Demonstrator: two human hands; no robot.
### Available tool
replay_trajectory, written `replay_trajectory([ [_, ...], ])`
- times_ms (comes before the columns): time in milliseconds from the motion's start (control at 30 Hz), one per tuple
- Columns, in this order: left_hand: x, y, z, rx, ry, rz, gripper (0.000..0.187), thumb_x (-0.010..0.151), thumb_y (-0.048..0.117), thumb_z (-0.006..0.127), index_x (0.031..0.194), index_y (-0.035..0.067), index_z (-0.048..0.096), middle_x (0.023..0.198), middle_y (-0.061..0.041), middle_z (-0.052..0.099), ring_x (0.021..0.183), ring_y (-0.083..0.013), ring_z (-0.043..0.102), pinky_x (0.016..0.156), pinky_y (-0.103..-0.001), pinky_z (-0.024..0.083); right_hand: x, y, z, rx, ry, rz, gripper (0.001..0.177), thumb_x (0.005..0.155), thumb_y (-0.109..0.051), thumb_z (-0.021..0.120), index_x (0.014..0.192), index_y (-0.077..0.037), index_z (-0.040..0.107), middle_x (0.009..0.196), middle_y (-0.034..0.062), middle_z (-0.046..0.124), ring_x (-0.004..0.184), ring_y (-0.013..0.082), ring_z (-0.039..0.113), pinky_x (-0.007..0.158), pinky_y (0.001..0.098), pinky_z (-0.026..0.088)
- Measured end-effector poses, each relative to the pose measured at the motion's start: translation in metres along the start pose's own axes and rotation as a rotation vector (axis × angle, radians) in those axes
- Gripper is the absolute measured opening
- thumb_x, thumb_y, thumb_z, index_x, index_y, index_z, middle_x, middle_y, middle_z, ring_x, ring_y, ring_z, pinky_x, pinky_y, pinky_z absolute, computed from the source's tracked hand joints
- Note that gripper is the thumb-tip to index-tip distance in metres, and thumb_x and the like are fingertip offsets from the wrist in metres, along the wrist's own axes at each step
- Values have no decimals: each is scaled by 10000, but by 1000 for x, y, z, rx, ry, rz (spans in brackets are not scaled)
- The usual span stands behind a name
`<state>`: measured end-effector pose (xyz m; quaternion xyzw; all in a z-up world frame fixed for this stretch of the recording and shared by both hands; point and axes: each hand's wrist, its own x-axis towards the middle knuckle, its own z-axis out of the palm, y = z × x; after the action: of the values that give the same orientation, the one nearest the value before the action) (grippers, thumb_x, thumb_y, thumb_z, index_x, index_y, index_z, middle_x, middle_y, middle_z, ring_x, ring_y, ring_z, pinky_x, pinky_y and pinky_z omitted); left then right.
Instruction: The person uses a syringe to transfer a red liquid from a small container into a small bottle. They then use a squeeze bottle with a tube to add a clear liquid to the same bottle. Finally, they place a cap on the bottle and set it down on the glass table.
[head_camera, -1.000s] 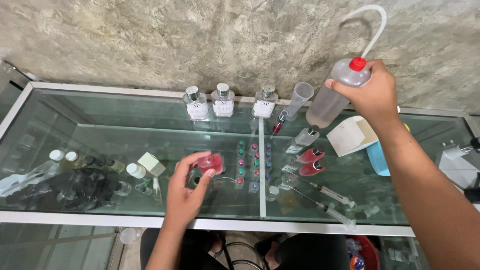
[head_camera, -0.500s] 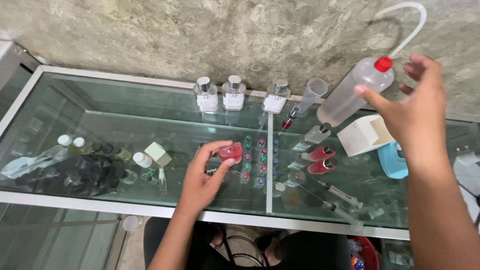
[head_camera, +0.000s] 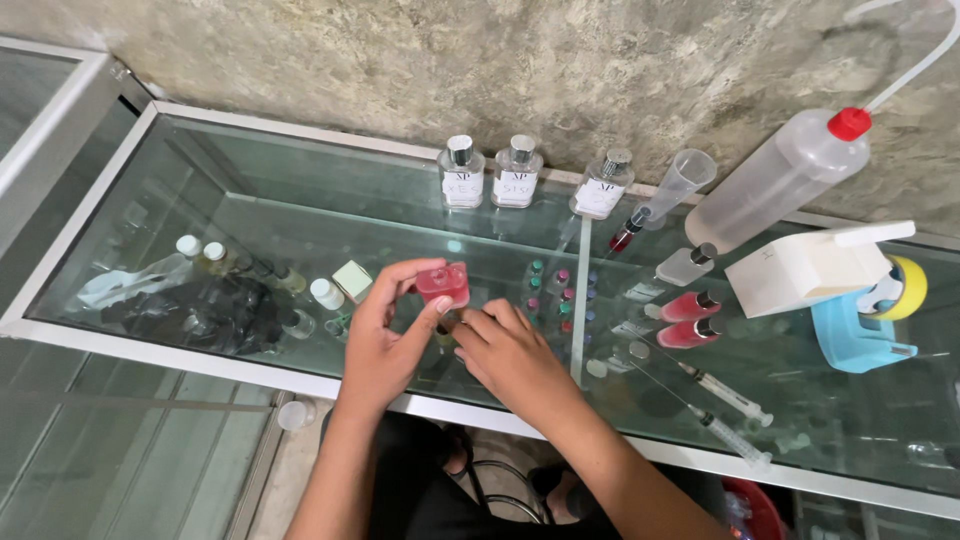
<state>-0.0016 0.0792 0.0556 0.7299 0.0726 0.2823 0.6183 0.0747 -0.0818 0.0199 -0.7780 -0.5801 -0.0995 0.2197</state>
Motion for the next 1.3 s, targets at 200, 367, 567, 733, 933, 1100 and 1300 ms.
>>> replay_trajectory([
  [200,-6,3,-5,10,-11,29,401,893,40,748,1290,52,690,1056,-144,786,1016,-202,694,983,-429,520,-7,-13,-7,-5,58,-32,195,900,41,709,1090,2,698,957,111,648,891,240,633,762,346,569],
  [367,-10,0,25,-31,-46,37,393,875,35,759,1264,49,707,1040,-164,786,1013,-260,723,954,-437,529,-57,16,-33,240,391,324,253,868,-42,788,1118,-17,759,999,97,709,785,231,702,732,357,597],
  [567,-25,-24,80,-85,-163,39,390,875,75,782,1260,71,720,1049,-160,780,1017,-312,725,945,-419,526,-89,41,-61,720,858,706,254,918,43,728,1161,97,678,970,117,621,835,152,644,801,301,591],
  [733,-30,-20,113,-131,-249,15,361,908,94,759,1264,72,708,1040,-163,773,987,-277,711,923,-428,526,-87,31,-86,740,940,623,225,896,59,745,1099,115,667,921,121,560,786,163,625,717,317,626],
  [933,-32,-28,120,-115,-287,0,349,929,102,745,1272,72,692,1055,-170,772,1011,-284,716,943,-425,528,-92,32,-92,674,939,564,159,848,94,780,969,131,684,867,158,589,630,177,658,624,325,636],
  [1100,-32,-30,121,-111,-312,18,329,921,96,749,1247,75,705,1056,-170,776,1012,-318,723,928,-427,530,-95,44,-84,850,967,718,152,899,47,770,946,111,640,794,150,590,560,165,647,582,289,608],
  [1300,-33,-33,121,-95,-321,31,332,920,115,754,1247,81,704,1059,-169,773,1009,-318,717,924,-425,528,-90,39,-86,847,943,814,160,920,20,770,926,114,640,769,172,640,555,186,682,579,295,607],
])
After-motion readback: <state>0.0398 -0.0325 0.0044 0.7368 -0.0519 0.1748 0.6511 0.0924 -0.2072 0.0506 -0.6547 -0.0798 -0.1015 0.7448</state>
